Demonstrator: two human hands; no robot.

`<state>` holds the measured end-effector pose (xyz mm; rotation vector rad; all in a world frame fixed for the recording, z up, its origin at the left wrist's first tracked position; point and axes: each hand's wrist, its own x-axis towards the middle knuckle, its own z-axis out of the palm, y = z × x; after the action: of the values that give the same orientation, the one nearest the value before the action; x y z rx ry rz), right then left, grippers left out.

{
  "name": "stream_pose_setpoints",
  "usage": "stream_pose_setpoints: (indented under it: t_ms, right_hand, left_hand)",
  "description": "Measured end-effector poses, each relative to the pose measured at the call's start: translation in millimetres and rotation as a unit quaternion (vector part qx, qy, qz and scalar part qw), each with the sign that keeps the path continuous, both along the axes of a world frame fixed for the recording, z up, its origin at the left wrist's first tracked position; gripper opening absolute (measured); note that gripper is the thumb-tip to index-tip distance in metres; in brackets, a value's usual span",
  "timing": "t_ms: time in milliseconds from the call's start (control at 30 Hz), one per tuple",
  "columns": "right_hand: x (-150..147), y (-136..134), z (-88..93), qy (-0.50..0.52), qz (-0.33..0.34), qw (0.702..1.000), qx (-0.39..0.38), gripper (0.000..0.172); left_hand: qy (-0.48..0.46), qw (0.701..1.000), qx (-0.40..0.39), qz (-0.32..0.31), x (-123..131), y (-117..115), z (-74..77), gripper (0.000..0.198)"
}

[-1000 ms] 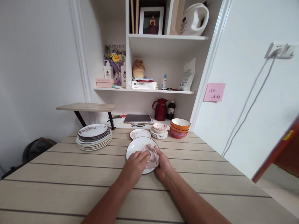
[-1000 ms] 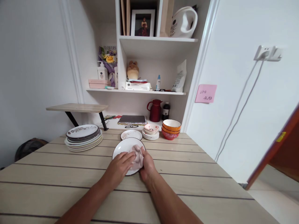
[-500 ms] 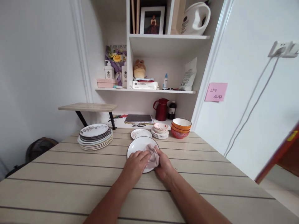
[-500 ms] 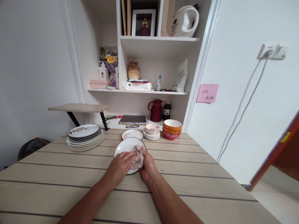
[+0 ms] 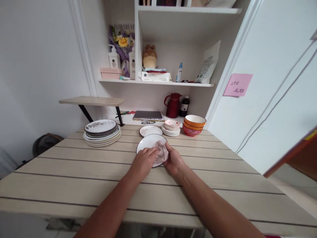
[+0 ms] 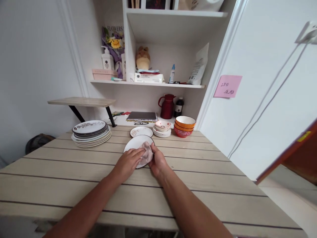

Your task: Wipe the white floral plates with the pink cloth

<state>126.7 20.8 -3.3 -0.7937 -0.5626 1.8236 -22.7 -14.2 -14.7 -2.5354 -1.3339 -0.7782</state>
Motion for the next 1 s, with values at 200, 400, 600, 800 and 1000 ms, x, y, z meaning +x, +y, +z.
stream_pose_setpoints:
  t_ms: [200, 400, 600, 800, 1000]
  right_hand:
    - [2, -1, 1.2, -0.002, 0.018, 1.0, 0.004, 0.029]
    - [2, -3, 3.2, -0.015, 0.025, 1.0, 0.007, 0.031]
    - [2, -5, 5.1, 0.003, 0.046, 0.999, -0.012, 0.036]
    - [0, -6, 2.0, 0.0, 0.062, 0.998, 0.001, 0.039]
    - [-7, -8, -2.3, -0.027, 0.042, 0.998, 0.037, 0.04]
  left_hand:
    - [-0.002, 1.0, 0.002, 0.002, -1, 1, -3.4, 0.036]
    - [-0.018, 1.0, -0.002, -0.004, -1, -2, -2.1, 0.035]
    - [-0.008, 0.999, 0.008, -0.043, 2, -7, 0.5, 0.039]
    - [0.012, 0.999, 0.021, -0.037, 6, -12, 5.0, 0.043]
    - [0.025, 0.99, 0.064, 0.125, 6, -9, 9.8, 0.036]
